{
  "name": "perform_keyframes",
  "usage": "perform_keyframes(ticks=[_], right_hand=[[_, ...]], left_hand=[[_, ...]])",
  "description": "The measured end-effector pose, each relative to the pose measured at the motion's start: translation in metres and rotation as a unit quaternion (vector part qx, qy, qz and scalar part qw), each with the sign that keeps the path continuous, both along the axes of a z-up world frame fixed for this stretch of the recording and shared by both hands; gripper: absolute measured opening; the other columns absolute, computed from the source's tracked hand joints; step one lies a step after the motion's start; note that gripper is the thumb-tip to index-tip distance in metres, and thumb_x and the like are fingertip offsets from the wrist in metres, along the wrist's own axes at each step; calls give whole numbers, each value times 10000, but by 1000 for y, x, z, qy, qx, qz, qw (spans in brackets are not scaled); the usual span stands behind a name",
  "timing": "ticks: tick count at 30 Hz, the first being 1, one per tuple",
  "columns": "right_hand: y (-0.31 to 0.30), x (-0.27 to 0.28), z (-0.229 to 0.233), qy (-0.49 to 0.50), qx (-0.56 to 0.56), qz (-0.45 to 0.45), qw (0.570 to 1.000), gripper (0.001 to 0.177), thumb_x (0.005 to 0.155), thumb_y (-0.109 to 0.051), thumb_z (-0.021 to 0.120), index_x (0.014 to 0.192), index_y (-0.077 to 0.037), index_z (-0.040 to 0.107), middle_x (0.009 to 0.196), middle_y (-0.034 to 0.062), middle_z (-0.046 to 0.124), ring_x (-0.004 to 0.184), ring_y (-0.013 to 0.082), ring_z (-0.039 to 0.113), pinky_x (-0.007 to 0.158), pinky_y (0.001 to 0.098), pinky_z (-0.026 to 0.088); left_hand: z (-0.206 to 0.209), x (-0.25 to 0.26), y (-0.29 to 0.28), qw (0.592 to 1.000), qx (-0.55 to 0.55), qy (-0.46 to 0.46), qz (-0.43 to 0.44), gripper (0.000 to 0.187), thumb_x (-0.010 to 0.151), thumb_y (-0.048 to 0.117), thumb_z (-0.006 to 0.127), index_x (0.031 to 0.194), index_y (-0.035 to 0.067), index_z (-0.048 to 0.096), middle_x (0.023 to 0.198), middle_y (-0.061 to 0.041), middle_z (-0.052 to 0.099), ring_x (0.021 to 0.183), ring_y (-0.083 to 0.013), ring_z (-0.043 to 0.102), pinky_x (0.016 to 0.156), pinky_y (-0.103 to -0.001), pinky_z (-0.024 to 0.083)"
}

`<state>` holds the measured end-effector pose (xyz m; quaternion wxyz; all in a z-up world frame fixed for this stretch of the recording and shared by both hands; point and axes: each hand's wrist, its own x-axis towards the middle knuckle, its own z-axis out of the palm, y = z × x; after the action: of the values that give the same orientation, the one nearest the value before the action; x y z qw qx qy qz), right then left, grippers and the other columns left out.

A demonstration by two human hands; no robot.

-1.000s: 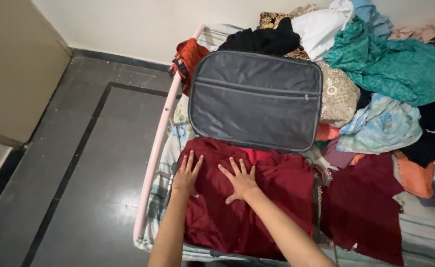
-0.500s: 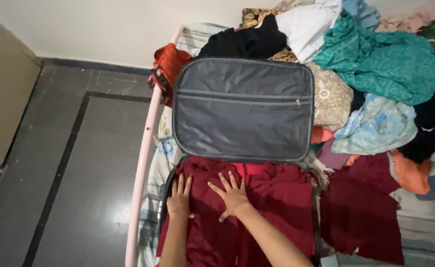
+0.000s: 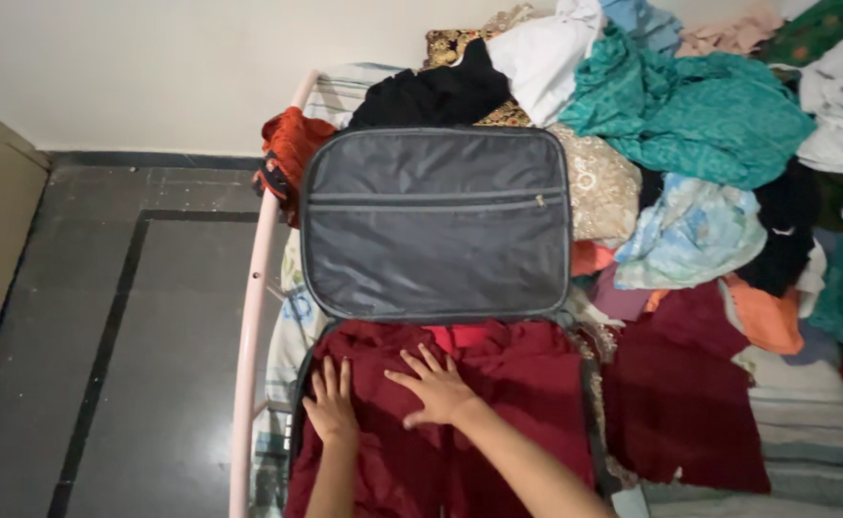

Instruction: The person packs clothing into a suitcase by folding a red dress and a red skirt and placing them inside the main compartment.

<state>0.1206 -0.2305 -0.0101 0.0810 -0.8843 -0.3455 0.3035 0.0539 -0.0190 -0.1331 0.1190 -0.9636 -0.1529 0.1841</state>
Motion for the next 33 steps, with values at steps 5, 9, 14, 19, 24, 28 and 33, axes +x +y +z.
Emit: perform_keyframes(ticks=[5,9,14,19,24,28,33], right_hand=[[-38,5,27,-135,138,-50,980,674,959,-517,624,1533,-214,444,1675,89,256,1557,348,151,1184,637,202],[-87,14,45,-227,142,-129,955,599,977,-485,592,1478,-172,494,1659,101,302,1547,337,208,1175,617,238],[-176,19,44,-301,132,-226,917,587,964,-479,594,1475,-203,507,1639,84,347,1535,330,268,1175,602,278],[-270,5,26,-291,35,-298,908,576,961,-494,594,1492,-301,481,1629,47,325,1528,313,237,1177,643,232],[-359,-33,2,-240,-14,-352,905,598,953,-511,585,1503,-326,441,1669,13,264,1554,284,189,1189,636,222],[-414,-70,-23,-162,-65,-400,900,617,946,-492,619,1511,-343,420,1674,-4,237,1554,272,173,1192,631,231],[-478,-112,-70,-126,-30,-459,879,689,882,-427,699,1510,-335,433,1664,29,292,1517,298,309,1160,515,382]], left_hand=[[36,30,1,978,-142,139,59,1154,787,335,853,1658,217,105,1705,-143,29,1542,-426,79,1134,-607,276],[75,61,-22,951,-282,-14,129,772,884,500,723,1518,173,427,1618,-146,356,1520,-387,275,1156,-608,349],[132,79,-109,901,-359,-232,-74,758,880,385,696,1542,158,404,1629,-119,329,1488,-380,279,1125,-570,356],[157,88,-197,880,-417,-177,-144,688,939,395,665,1528,154,402,1644,-97,306,1511,-344,255,1144,-584,331],[142,83,-282,865,-416,-158,-233,666,923,373,671,1503,150,432,1631,-92,323,1500,-339,262,1139,-587,336],[116,71,-346,857,-430,-121,-257,631,898,339,673,1473,174,473,1599,-88,347,1488,-337,268,1134,-582,340],[65,45,-405,855,-404,-91,-314,581,894,258,662,1428,97,500,1591,-99,380,1512,-340,287,1147,-562,363]])
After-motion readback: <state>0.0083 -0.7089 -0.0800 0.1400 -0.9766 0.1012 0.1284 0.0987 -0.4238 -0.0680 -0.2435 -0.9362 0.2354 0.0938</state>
